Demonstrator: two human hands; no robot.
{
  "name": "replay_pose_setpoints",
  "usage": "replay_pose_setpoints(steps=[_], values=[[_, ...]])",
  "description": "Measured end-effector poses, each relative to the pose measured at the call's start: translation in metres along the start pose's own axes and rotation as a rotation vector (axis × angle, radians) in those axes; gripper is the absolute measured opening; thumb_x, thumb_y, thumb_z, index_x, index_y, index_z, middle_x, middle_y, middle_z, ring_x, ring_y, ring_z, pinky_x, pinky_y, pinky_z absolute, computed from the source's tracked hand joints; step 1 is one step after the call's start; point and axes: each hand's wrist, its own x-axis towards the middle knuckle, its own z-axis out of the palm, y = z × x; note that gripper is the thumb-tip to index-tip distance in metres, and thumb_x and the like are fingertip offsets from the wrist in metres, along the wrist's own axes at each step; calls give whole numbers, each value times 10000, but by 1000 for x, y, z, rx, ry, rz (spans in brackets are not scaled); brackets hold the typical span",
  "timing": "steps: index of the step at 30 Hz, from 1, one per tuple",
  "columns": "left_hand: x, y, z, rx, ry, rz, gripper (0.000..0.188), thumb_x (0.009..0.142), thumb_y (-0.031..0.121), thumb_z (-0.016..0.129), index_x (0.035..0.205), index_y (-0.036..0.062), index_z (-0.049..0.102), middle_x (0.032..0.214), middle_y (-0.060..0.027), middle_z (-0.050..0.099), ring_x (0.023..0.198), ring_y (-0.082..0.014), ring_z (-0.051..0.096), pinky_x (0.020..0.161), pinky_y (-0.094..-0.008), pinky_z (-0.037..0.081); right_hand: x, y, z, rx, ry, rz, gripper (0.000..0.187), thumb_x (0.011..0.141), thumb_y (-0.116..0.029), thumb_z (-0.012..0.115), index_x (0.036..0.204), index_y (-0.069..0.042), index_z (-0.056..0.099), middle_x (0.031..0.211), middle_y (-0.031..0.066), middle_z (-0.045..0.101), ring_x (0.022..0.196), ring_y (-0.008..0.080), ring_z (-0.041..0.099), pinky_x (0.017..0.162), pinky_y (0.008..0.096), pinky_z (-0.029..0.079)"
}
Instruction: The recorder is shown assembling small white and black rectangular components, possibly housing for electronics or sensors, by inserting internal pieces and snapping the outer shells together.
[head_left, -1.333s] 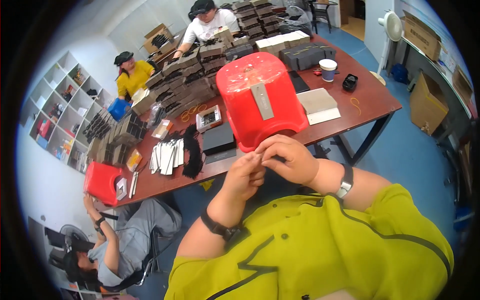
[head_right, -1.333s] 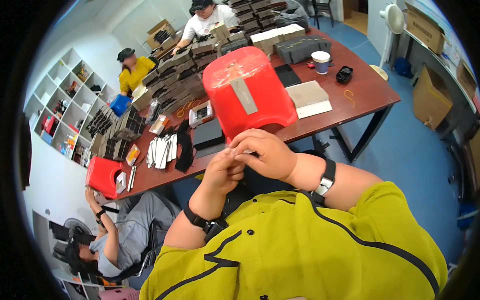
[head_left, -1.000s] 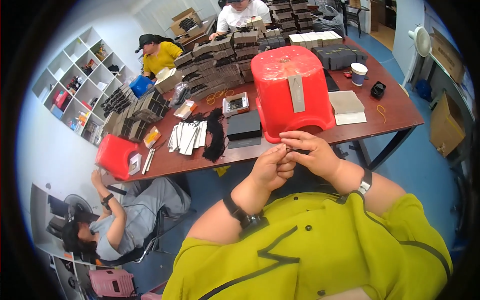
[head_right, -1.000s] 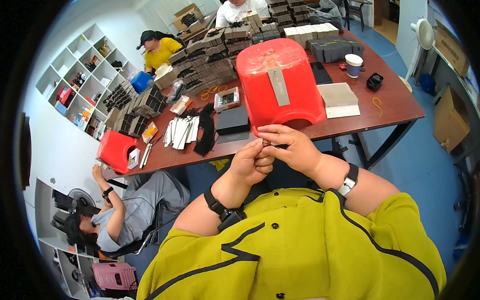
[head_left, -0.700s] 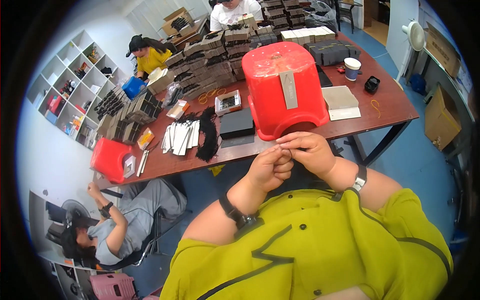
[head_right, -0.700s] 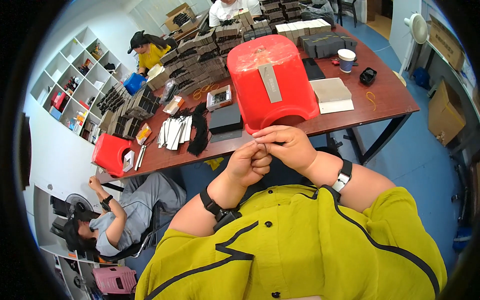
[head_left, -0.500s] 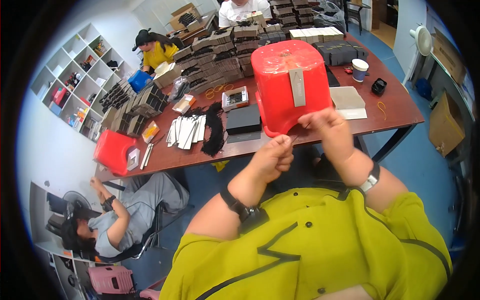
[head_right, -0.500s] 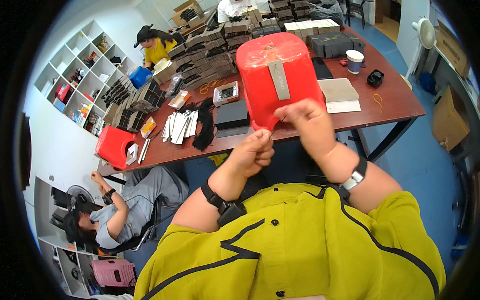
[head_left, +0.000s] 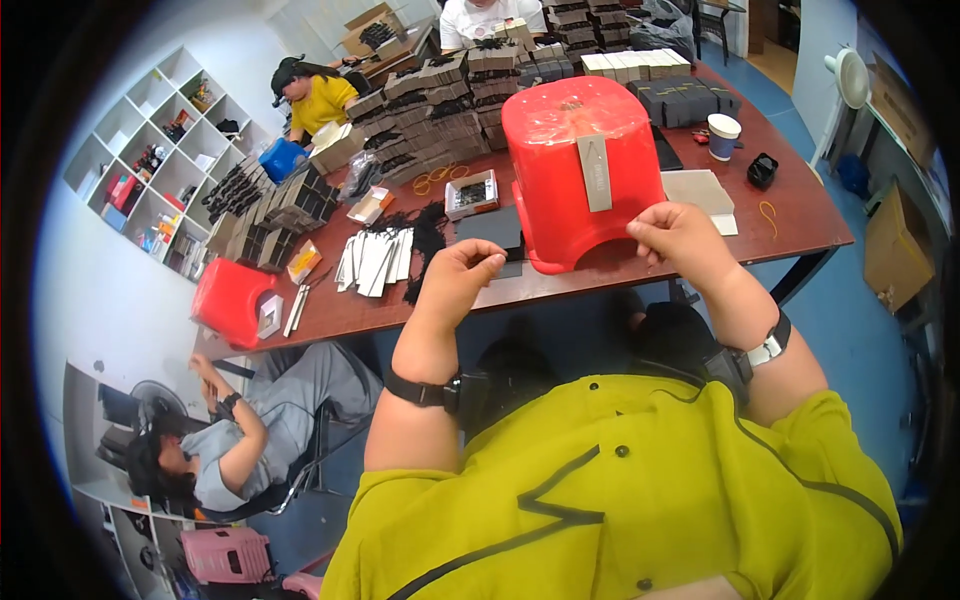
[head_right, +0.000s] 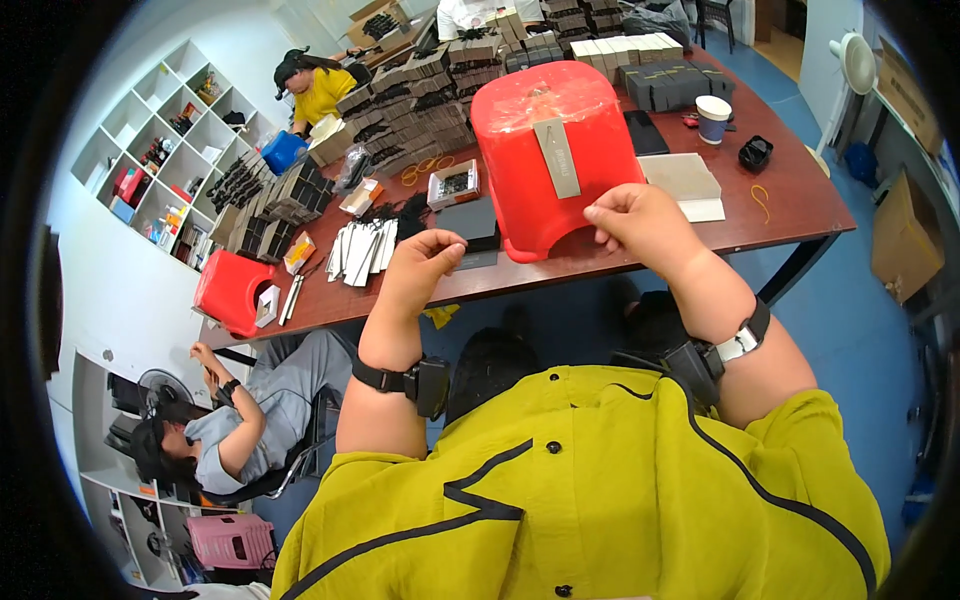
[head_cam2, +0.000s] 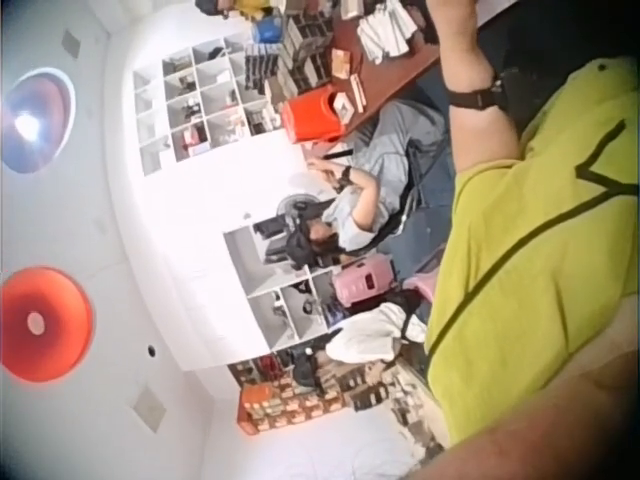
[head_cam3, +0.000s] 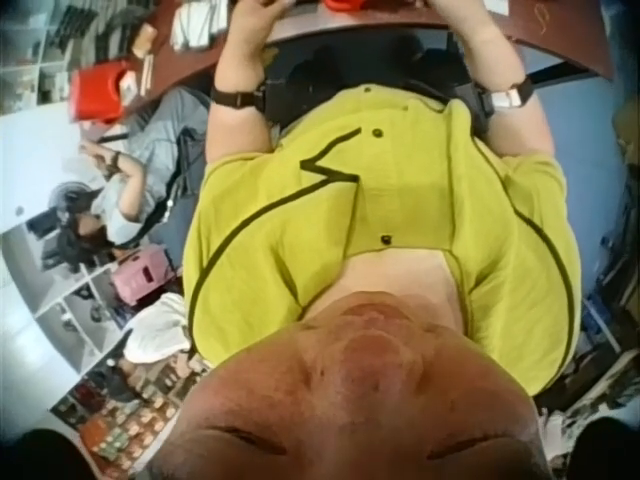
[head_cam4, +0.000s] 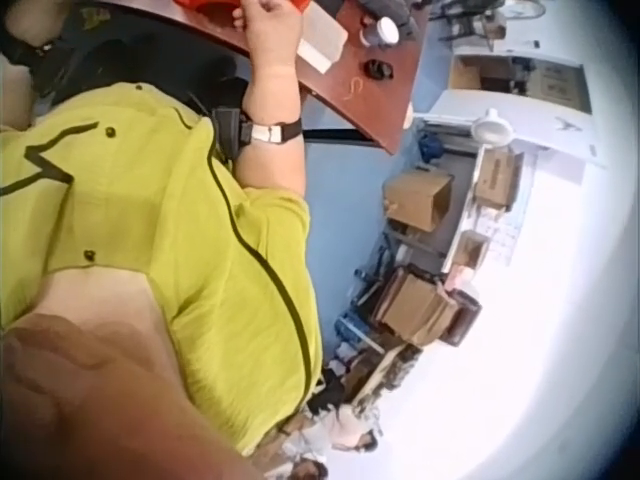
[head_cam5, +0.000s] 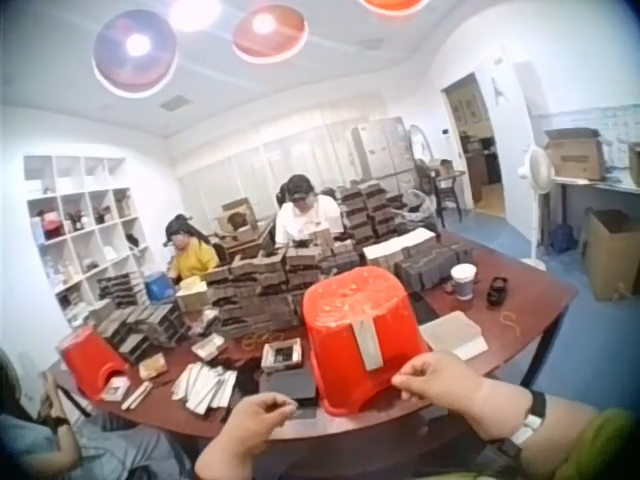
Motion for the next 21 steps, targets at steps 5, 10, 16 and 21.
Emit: replay_pose_setpoints(steps=[5, 10, 16, 21], values=[[-18, 21, 42, 320, -108, 312, 196, 802, -25, 600, 992, 8, 635, 849, -6, 590, 761, -99, 547, 694, -234, 443, -16, -1, 36, 27, -297, 103, 188, 847, -190, 640, 834, -2, 642, 760, 52, 646, 679, 117, 614, 624, 254, 510], [-35, 29, 72, 279, -91, 269, 280, 793, -33, 608, 1066, 21, 575, 838, -29, 599, 753, -104, 581, 692, -234, 467, -26, 18, 62, 239, -428, 99, 145, 873, -168, 615, 876, -23, 618, 856, 44, 638, 732, 128, 619, 696, 280, 524], [-32, 28, 64, 254, -176, 231, 372, 796, -40, 614, 1144, 26, 497, 848, -40, 602, 770, -99, 585, 701, -232, 474, -27, 21, 59, 359, -583, 176, 140, 887, -137, 587, 835, -7, 589, 817, 77, 641, 709, 128, 628, 663, 246, 519], [-29, 27, 54, -93, -173, 109, 366, 808, -29, 632, 1143, 18, 495, 872, -41, 600, 815, -109, 587, 746, -234, 473, -26, 18, 55, 348, -604, 139, 117, 883, -121, 581, 844, -11, 596, 797, 77, 649, 674, 132, 631, 632, 237, 513]])
